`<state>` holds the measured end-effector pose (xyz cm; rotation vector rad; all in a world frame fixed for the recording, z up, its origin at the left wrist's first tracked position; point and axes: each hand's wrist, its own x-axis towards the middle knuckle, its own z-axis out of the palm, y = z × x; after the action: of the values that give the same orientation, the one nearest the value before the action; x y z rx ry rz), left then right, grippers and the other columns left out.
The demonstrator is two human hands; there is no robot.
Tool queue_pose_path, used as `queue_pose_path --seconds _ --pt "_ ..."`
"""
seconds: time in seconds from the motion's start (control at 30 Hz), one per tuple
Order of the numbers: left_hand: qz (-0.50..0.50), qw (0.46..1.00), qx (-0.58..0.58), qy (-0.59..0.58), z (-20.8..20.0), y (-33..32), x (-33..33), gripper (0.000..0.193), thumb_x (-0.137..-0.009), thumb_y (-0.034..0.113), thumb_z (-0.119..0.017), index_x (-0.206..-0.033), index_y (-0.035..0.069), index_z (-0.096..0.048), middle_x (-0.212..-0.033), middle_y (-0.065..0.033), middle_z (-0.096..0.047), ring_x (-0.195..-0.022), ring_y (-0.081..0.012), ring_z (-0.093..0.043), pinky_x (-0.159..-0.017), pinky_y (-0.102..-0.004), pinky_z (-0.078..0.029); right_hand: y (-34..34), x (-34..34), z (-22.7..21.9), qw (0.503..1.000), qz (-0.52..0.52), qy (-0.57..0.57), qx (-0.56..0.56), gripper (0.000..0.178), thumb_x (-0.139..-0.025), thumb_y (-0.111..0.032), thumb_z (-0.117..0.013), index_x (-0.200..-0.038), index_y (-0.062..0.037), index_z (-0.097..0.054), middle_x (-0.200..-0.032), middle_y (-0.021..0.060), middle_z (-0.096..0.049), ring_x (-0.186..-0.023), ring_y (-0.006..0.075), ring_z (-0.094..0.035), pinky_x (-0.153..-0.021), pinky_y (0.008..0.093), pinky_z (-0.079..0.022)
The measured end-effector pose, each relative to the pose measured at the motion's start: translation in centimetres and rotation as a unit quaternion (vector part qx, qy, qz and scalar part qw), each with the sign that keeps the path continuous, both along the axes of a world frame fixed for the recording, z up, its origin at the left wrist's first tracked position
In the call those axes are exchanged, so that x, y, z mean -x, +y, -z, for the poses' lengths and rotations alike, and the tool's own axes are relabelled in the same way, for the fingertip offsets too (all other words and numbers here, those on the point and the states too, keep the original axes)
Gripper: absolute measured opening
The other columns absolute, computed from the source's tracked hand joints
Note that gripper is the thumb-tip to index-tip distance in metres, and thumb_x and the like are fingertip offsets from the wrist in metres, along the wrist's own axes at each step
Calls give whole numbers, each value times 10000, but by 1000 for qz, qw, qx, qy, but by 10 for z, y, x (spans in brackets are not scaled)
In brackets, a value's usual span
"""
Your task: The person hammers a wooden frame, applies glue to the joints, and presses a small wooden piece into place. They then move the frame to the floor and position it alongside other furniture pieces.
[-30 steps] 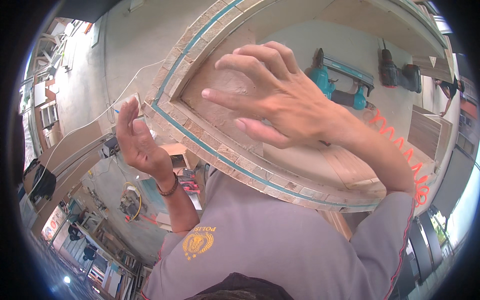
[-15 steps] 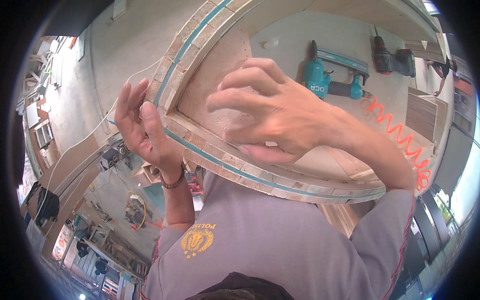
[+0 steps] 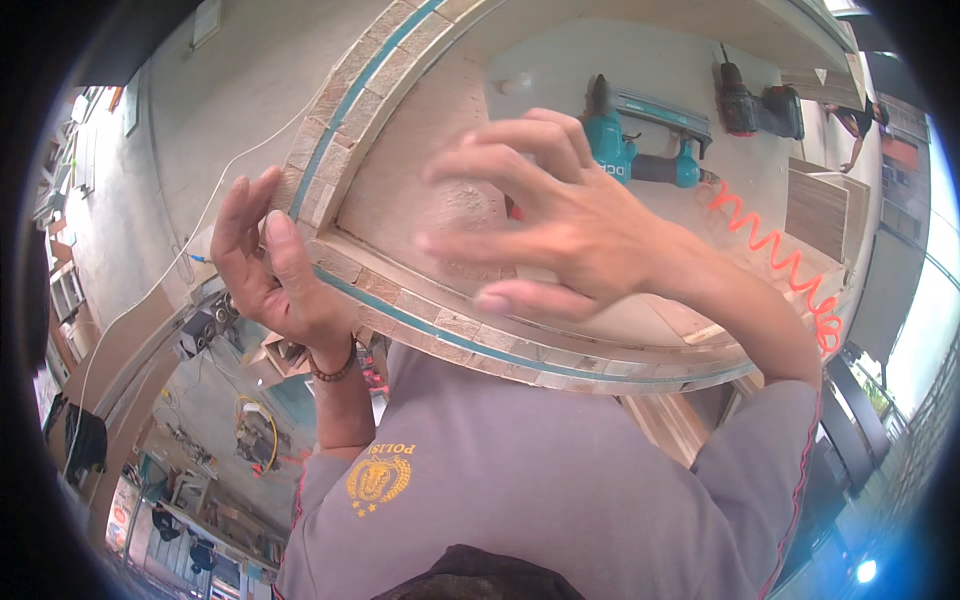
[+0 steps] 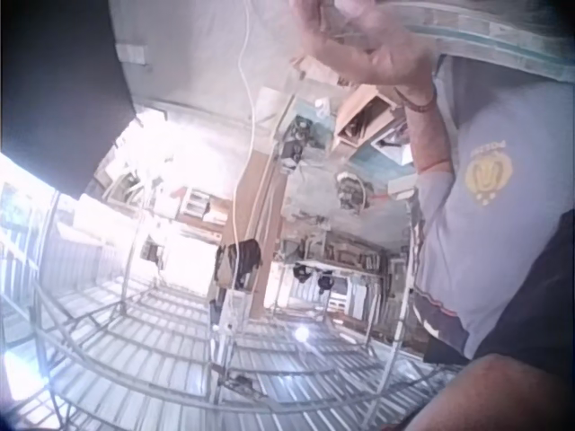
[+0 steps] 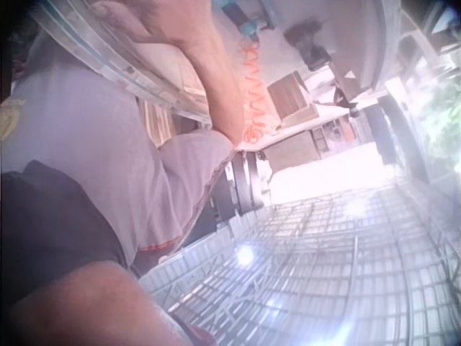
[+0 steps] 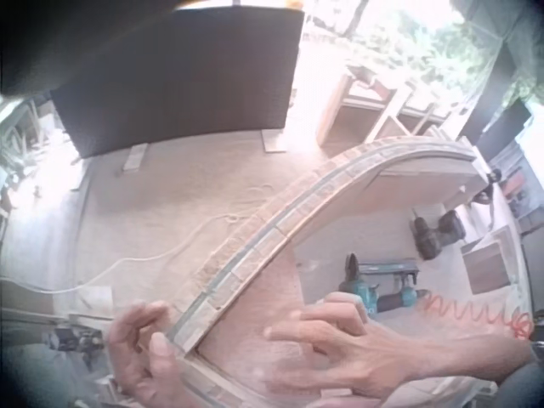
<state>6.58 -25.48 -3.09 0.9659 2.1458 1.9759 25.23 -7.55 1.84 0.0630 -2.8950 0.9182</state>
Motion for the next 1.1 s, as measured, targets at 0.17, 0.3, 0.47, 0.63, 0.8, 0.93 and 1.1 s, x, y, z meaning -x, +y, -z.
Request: queue_pose_path --seconds 0.17,0.3,0.47,0.63,0.8,0.93,1.1 --pt "4 999 -24 -26 0 0 -1 373 -991 53 -561 -1345 -65 -556 -1253 -190 -667 -1182 -257 -652 -1077 -411 -493 -17 -7 14 999 -40 10 -3 422 -1005 -531 -550 -1171 -238 -804 -1541 58 -491 -1434 331 -355 -1137 531 -274" --pt "17 999 -27 -13 4 -3 1 355 -997 42 -550 -1335 -65 -565 -1264 -183 -656 -1192 -251 -645 -1079 -410 -491 0 -32 3 994 -60 30 88 453 -1017 -509 -511 -1078 -192 -829 -1495 89 -549 -1376 350 -385 -1122 512 -287" --pt "26 999 -29 -10 2 -2 1 333 -1004 52 -560 -1315 -65 -587 -1257 -173 -654 -1181 -238 -647 -1057 -394 -503 -15 -23 10 999 37 27 -18 460 -1029 -524 -461 -1206 -252 -788 -1548 98 -471 -1370 346 -381 -1136 518 -278" --pt "29 999 -30 -4 4 -1 2 318 -1010 63 -563 -1300 -62 -604 -1253 -163 -653 -1163 -231 -656 -1033 -385 -519 -22 -37 8 1000 9 16 -2 453 -1027 -534 -473 -1284 -286 -753 -1578 84 -428 -1383 327 -375 -1156 522 -262" --pt "33 999 -27 11 4 0 3 309 -1013 67 -556 -1288 -59 -617 -1244 -155 -652 -1148 -227 -660 -1021 -386 -526 -21 -55 11 996 74 -1 -53 599 -1056 -625 -321 -1303 -293 -754 -1567 113 -451 -1363 338 -354 -1173 519 -263" --pt "33 999 -24 16 3 0 3 305 -1024 55 -535 -1293 -67 -613 -1251 -168 -659 -1150 -227 -660 -1027 -378 -522 -32 -50 9 997 38 -15 -62 553 -1046 -620 -386 -1328 -289 -727 -1582 95 -432 -1391 323 -367 -1181 516 -244" --pt "28 999 -15 -5 1 -1 1 302 -1042 30 -490 -1296 -89 -605 -1263 -197 -685 -1161 -234 -665 -1046 -374 -508 -33 -28 9 995 15 -2 -95 555 -1030 -652 -408 -1323 -296 -716 -1605 82 -419 -1409 308 -384 -1184 520 -239"
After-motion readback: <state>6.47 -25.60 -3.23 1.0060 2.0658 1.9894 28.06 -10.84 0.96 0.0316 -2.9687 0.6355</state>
